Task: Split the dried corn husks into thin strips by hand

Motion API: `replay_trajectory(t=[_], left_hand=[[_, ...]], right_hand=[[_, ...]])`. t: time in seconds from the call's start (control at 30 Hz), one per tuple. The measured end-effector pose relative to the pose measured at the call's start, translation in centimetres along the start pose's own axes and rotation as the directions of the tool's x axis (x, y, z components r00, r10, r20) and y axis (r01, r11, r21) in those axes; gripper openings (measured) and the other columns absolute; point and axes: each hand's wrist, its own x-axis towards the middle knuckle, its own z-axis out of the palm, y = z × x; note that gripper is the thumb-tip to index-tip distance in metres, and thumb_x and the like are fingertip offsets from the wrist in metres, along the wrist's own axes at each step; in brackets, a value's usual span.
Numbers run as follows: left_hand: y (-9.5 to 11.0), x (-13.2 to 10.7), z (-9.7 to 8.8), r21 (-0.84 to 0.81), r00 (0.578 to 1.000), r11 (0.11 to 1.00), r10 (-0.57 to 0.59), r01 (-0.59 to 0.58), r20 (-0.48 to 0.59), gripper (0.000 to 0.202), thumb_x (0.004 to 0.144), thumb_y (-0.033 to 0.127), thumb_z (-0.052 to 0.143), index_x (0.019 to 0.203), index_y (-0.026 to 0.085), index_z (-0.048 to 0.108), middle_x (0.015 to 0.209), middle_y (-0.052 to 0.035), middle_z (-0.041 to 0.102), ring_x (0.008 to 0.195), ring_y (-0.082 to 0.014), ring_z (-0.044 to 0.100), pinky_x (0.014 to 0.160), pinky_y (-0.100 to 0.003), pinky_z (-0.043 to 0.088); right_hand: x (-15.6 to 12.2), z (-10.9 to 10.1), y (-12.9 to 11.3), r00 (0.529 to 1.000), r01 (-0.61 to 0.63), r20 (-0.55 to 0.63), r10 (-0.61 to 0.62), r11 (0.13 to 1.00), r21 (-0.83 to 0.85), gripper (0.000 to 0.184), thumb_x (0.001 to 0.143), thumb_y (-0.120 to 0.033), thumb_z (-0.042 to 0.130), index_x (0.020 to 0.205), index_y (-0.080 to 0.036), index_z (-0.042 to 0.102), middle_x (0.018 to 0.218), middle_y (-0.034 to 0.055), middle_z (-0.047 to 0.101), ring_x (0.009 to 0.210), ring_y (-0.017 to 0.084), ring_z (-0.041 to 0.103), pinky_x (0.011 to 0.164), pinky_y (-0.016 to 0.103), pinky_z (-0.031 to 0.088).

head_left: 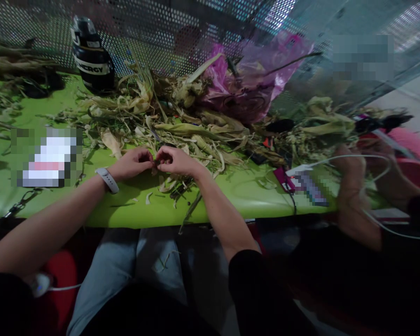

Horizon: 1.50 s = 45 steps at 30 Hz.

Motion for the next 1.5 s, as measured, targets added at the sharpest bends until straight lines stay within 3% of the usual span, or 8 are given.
replay_trajectory(t=[0.2,0.47,0.63,0.8,0.9,1.13,1.33,1.5], left_hand=[[0.4,-0.1,-0.1,-0.128,0.996,0.991,-0.014,0.025,0.083,0.021,0.077,0.035,0.066,0.073,0.015,0.064,0.068,-0.0021,0.065,0.058,-0.0095,0.05,0.055,-0.022,0.038],[0.6,-0.2,-0.3,-0.159,0.998,0.987,-0.029,0.038,0.058,0.024,0.076,0.039,0.068,0.076,0.015,0.066,0.073,-0.0026,0.066,0.066,-0.0122,0.056,0.064,-0.026,0.044],[0.5,-0.3,-0.3,-0.182,0.994,0.983,-0.007,0.026,0.105,0.024,0.076,0.039,0.071,0.077,0.015,0.065,0.076,-0.0042,0.07,0.072,-0.0137,0.061,0.07,-0.027,0.047],[0.1,-0.2,-0.2,-0.195,0.996,0.981,0.0,0.017,0.085,0.028,0.076,0.042,0.072,0.076,0.015,0.064,0.074,-0.0036,0.068,0.069,-0.0132,0.059,0.067,-0.027,0.046],[-0.1,-0.1,-0.2,-0.213,0.998,0.977,0.002,0.012,0.064,0.03,0.073,0.042,0.075,0.076,0.015,0.063,0.073,-0.0026,0.066,0.068,-0.0125,0.058,0.066,-0.026,0.046],[0.2,-0.2,-0.4,-0.272,0.996,0.961,-0.033,0.055,0.085,0.034,0.071,0.045,0.077,0.075,0.015,0.063,0.071,-0.0016,0.065,0.066,-0.0115,0.056,0.063,-0.025,0.044],[0.7,-0.3,-0.6,-0.356,0.993,0.928,-0.096,0.112,0.061,0.031,0.071,0.042,0.077,0.076,0.016,0.062,0.071,-0.0012,0.063,0.064,-0.0108,0.054,0.059,-0.024,0.04],[0.6,-0.3,-0.8,-0.355,0.993,0.928,-0.096,0.113,0.066,0.03,0.071,0.043,0.077,0.076,0.017,0.062,0.067,0.0006,0.06,0.059,-0.0095,0.052,0.057,-0.024,0.039]], right_hand=[[0.3,1.1,0.4,0.997,0.063,-0.032,-0.066,0.993,-0.103,0.021,0.069,-0.022,0.058,0.088,-0.016,0.061,0.079,0.0004,0.06,0.068,0.012,0.048,0.069,0.028,0.039],[0.4,1.2,0.3,0.992,0.113,-0.048,-0.118,0.989,-0.094,0.017,0.071,-0.024,0.055,0.086,-0.016,0.059,0.08,0.0014,0.06,0.07,0.013,0.048,0.07,0.029,0.04],[0.3,1.0,0.2,0.993,0.092,-0.065,-0.099,0.99,-0.103,0.015,0.072,-0.024,0.052,0.082,-0.016,0.059,0.077,0.0016,0.058,0.071,0.014,0.048,0.071,0.03,0.039],[-0.1,0.8,-0.2,0.997,0.059,0.04,-0.058,0.998,-0.013,0.027,0.067,-0.024,0.058,0.093,-0.016,0.057,0.08,-0.0002,0.058,0.067,0.012,0.046,0.065,0.027,0.038],[-0.1,0.9,-0.3,0.996,0.066,0.07,-0.063,0.997,-0.036,0.021,0.069,-0.026,0.058,0.088,-0.017,0.058,0.074,-0.0019,0.055,0.066,0.012,0.045,0.065,0.027,0.037],[0.4,1.0,0.5,0.999,0.048,0.014,-0.047,0.995,-0.093,0.016,0.074,-0.031,0.056,0.08,-0.016,0.056,0.073,-0.0009,0.056,0.069,0.013,0.047,0.068,0.027,0.037],[0.3,0.7,0.6,1.0,0.001,0.008,-0.001,0.998,-0.067,0.016,0.073,-0.028,0.057,0.084,-0.017,0.057,0.076,0.0004,0.058,0.07,0.013,0.049,0.069,0.028,0.039],[0.2,0.6,0.2,1.0,-0.003,0.012,0.003,1.0,-0.002,0.026,0.069,-0.026,0.061,0.093,-0.016,0.056,0.078,-0.0006,0.057,0.068,0.012,0.048,0.066,0.027,0.039]])
